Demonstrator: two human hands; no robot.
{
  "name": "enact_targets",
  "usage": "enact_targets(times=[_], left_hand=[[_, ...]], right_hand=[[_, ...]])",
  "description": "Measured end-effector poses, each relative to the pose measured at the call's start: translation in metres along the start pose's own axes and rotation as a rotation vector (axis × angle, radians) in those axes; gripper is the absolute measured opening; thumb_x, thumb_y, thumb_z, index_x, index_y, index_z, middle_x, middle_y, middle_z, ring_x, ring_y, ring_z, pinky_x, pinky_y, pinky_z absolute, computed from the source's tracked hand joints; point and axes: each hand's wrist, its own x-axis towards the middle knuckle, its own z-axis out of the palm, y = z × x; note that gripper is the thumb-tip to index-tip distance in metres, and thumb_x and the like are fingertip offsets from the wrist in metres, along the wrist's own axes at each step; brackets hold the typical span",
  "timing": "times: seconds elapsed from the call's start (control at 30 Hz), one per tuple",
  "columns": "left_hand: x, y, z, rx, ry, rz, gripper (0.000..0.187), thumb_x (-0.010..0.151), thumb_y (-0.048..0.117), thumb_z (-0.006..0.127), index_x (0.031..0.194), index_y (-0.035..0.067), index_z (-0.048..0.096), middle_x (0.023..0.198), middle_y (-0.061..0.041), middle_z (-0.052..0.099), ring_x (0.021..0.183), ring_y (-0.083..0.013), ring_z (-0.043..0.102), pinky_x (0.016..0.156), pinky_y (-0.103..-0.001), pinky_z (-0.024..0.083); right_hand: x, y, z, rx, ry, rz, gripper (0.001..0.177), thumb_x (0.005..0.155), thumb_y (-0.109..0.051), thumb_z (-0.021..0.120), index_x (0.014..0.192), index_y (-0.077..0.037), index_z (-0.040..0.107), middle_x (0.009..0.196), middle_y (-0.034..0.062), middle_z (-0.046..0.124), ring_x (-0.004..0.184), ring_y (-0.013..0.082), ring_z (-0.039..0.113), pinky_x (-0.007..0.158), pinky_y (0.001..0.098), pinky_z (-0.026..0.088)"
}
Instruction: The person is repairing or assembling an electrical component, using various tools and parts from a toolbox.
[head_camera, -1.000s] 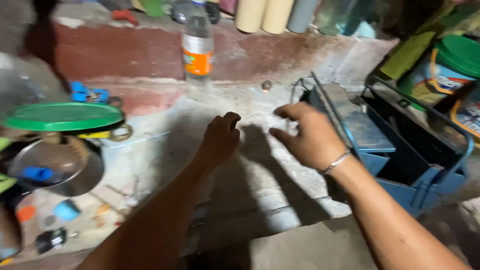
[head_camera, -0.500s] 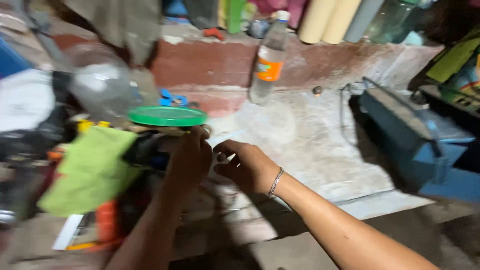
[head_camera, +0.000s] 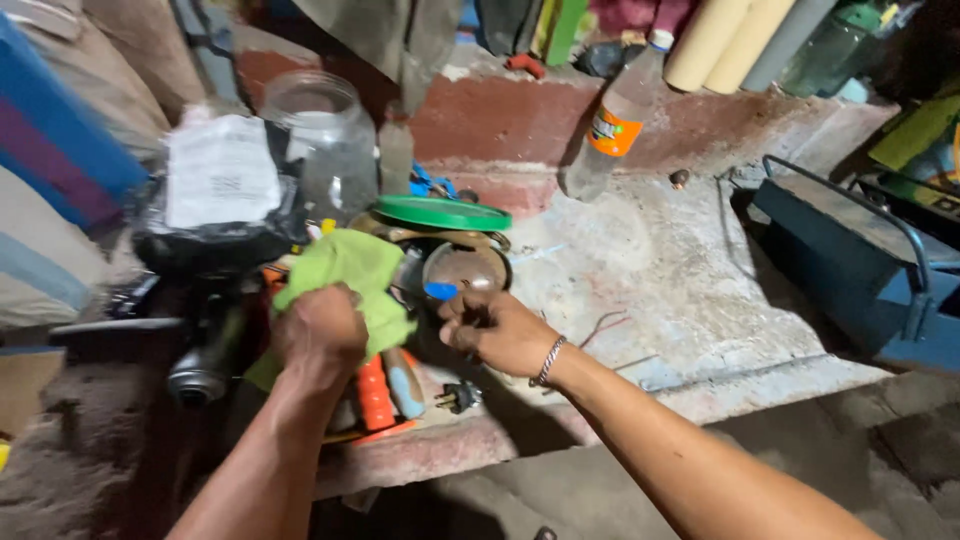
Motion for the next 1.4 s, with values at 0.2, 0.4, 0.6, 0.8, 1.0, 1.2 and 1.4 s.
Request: enact_targets(times=[0.2,0.4,0.6,0.8,1.0,1.2,1.4], left_hand=[[-0.018,0.046,-0.072,-0.229,0.036,0.208,0.031,0.087,0.036,0.067,0.102,0.008,0.070,0.099,-0.022,0.071,0.094,-0.0442,0.068,0.079,-0.055,0.053],[-0.002,0.115,-0.077,-0.459,-0.102,0.628,0.038,0.084,0.042,0.071,0.097,0.006,0.072,0.092,-0.023,0.073,0.089,-0.0400,0.072,0.080,-0.049,0.055],[0.016,0.166,-0.045,-0.939,0.105,0.498,0.049,0.097,0.042,0.062,0.112,-0.003,0.052,0.103,-0.025,0.068,0.101,-0.0470,0.063,0.084,-0.053,0.049],[0.035,0.196,-0.005,-0.782,0.305,0.437,0.032,0.101,0.041,0.059,0.101,0.009,0.065,0.110,-0.019,0.065,0.111,-0.0433,0.059,0.101,-0.054,0.042],[0.065,0.195,0.043,-1.083,0.057,0.277,0.049,0.096,0.028,0.053,0.134,-0.001,0.043,0.134,-0.038,0.044,0.124,-0.0542,0.044,0.106,-0.054,0.038],[0.023,0.185,0.033,-1.062,-0.132,0.114,0.049,0.095,0.034,0.046,0.134,0.005,0.048,0.136,-0.032,0.056,0.125,-0.0513,0.053,0.106,-0.055,0.041],[-0.049,0.142,-0.057,-0.754,0.190,0.109,0.051,0.083,0.034,0.073,0.123,0.008,0.056,0.131,-0.027,0.052,0.121,-0.0476,0.047,0.101,-0.057,0.037]], right_hand=[[0.020,0.027,0.020,0.464,0.001,0.115,0.030,0.100,-0.027,0.059,0.113,-0.001,0.066,0.090,0.0106,0.070,0.077,0.0207,0.067,0.068,0.0367,0.058],[0.020,-0.032,0.002,1.088,0.081,0.065,0.048,0.102,-0.047,0.040,0.125,-0.012,0.063,0.117,0.0103,0.072,0.098,0.0249,0.072,0.081,0.0416,0.058],[0.013,-0.045,-0.029,1.156,0.241,-0.252,0.043,0.108,-0.038,0.043,0.132,-0.006,0.060,0.124,0.0116,0.070,0.111,0.0248,0.069,0.100,0.0418,0.056],[0.008,-0.063,-0.024,1.110,0.432,-0.185,0.041,0.106,-0.041,0.047,0.127,-0.009,0.062,0.118,0.0097,0.071,0.103,0.0234,0.069,0.093,0.0395,0.055],[0.042,0.020,-0.081,0.223,0.686,-0.038,0.042,0.106,-0.038,0.050,0.125,-0.007,0.069,0.110,0.0142,0.073,0.095,0.0285,0.069,0.087,0.0432,0.056],[0.056,-0.013,-0.071,0.663,0.785,0.129,0.057,0.102,-0.053,0.054,0.113,0.001,0.070,0.103,0.0147,0.075,0.088,0.0273,0.070,0.079,0.0415,0.057],[0.049,-0.017,-0.074,0.948,0.417,0.024,0.028,0.100,-0.031,0.060,0.109,-0.005,0.067,0.098,0.0106,0.074,0.086,0.0260,0.072,0.080,0.0396,0.061]])
